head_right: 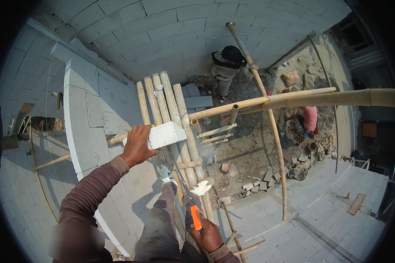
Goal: The person saws a concrete block using a hand saw, then applies mortar from a bucket onto a wall with a trowel, and positions the cut block onto the mortared surface.
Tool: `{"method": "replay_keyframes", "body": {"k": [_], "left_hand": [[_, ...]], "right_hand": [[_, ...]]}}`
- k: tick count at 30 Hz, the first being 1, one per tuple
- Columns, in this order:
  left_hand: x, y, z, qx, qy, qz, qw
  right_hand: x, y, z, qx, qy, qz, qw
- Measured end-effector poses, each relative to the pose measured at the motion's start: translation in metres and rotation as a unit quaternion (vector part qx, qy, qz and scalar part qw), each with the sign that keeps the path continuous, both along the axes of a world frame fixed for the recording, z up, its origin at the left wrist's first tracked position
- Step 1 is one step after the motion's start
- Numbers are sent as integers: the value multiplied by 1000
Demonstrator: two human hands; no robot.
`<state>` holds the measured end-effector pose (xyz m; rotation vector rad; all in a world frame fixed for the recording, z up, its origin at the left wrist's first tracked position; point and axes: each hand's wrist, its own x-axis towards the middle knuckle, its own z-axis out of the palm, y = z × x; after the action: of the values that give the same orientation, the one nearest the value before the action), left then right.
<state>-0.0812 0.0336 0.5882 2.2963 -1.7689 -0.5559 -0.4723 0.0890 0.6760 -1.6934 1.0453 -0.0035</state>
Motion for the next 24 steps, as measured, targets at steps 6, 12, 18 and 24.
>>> {"method": "replay_keyframes", "body": {"k": [6, 12, 18, 24], "left_hand": [[47, -21, -12, -5, 11, 19, 1000], [108, -48, -27, 15, 15, 76, 997], [111, -56, -34, 3, -2, 71, 997], [116, -62, -26, 46, 2, 82, 996]], "right_hand": [[16, -7, -9, -13, 18, 5, 1000], [21, -5, -4, -72, -31, 16, 997], [48, -10, -23, -84, -30, 21, 996], [59, -6, -23, -93, -25, 18, 995]]}}
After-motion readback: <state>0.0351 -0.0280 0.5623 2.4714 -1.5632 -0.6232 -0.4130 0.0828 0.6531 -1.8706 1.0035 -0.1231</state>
